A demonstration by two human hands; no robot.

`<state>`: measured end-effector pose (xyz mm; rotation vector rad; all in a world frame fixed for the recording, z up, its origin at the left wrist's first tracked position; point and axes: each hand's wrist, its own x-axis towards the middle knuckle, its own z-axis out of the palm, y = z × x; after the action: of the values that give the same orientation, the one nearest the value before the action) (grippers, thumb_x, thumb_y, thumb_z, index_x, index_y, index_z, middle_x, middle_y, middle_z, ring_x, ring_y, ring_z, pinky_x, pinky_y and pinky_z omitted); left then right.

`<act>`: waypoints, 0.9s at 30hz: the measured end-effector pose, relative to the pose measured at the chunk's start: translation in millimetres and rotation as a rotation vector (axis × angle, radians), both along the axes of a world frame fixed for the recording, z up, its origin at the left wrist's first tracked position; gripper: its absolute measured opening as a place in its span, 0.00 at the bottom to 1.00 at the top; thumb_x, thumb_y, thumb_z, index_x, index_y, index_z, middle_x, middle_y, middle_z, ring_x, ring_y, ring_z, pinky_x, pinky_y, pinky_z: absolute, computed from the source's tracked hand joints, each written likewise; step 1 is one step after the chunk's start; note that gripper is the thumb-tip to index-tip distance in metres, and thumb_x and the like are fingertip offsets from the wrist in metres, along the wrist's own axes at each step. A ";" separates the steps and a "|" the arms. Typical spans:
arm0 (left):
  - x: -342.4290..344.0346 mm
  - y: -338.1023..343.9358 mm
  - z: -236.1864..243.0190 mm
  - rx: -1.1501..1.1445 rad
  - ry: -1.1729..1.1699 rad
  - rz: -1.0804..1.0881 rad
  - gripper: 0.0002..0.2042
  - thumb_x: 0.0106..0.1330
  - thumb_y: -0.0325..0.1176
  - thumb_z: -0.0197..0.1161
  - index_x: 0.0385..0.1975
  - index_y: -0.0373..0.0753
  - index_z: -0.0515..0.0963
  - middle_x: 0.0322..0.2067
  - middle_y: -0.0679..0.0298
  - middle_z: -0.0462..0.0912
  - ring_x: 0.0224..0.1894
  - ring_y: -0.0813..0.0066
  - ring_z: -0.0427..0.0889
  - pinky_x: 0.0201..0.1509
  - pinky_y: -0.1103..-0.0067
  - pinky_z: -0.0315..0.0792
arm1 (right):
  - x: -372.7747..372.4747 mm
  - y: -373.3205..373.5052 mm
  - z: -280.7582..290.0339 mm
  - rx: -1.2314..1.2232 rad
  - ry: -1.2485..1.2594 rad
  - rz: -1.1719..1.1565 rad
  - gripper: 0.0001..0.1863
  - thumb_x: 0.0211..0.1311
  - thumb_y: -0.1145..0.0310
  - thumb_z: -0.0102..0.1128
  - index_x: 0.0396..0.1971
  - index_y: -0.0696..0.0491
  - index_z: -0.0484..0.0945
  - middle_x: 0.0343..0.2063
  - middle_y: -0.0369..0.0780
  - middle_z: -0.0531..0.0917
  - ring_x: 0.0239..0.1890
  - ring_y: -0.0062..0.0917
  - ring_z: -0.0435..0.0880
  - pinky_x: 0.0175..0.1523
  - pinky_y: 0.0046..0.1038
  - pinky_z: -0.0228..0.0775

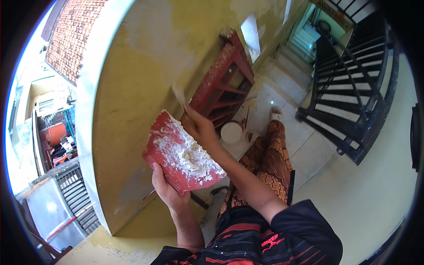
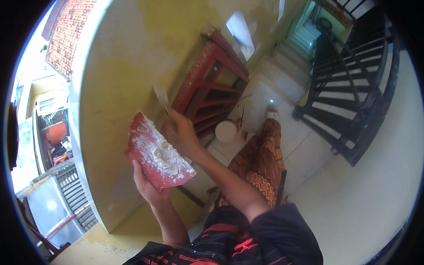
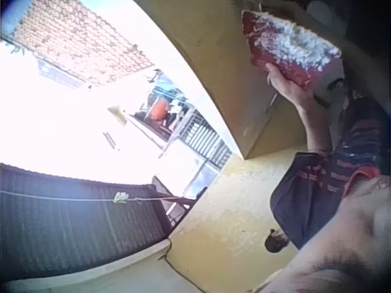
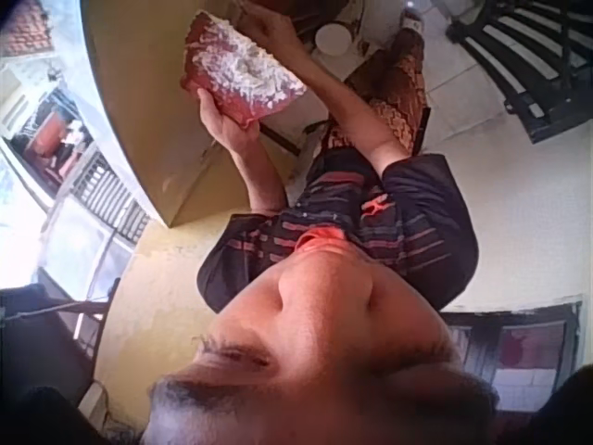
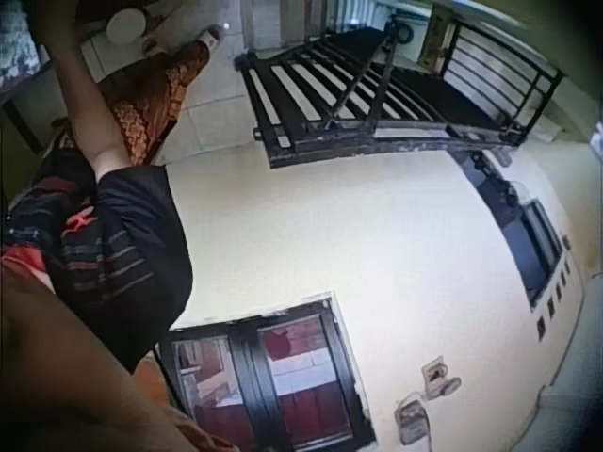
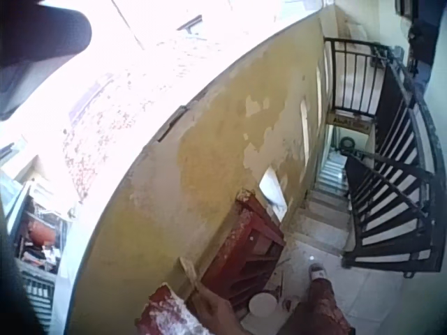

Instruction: The person patches and smooths a wall or ceiling area with plaster compound using a putty knife.

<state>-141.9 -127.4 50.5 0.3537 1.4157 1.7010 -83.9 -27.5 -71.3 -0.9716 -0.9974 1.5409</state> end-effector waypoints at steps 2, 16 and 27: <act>-6.3 -9.5 4.0 -0.026 -0.005 -0.023 0.21 0.81 0.42 0.48 0.59 0.30 0.72 0.53 0.55 0.82 0.53 0.66 0.84 0.58 0.68 0.78 | 29.6 -25.5 -12.5 -0.168 0.245 0.223 0.29 0.75 0.74 0.54 0.74 0.51 0.66 0.36 0.39 0.82 0.26 0.18 0.76 0.34 0.22 0.72; 6.0 -64.9 -39.7 0.075 -0.169 0.181 0.18 0.82 0.40 0.49 0.58 0.32 0.74 0.52 0.60 0.83 0.51 0.72 0.85 0.58 0.71 0.79 | 111.9 72.6 -60.4 0.675 -0.908 0.401 0.27 0.75 0.65 0.48 0.73 0.44 0.65 0.41 0.48 0.78 0.32 0.45 0.82 0.41 0.43 0.77; 28.1 -64.3 -81.9 0.191 -0.165 0.352 0.19 0.82 0.41 0.50 0.59 0.32 0.73 0.51 0.60 0.83 0.50 0.72 0.85 0.57 0.72 0.79 | 104.0 103.0 -72.8 0.609 -1.327 0.511 0.26 0.72 0.60 0.51 0.69 0.41 0.68 0.50 0.49 0.78 0.45 0.53 0.85 0.49 0.54 0.78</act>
<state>-113.8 -191.7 -31.4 0.0648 1.2503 2.1065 20.2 75.5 -144.1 -1.3069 -2.6016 0.6560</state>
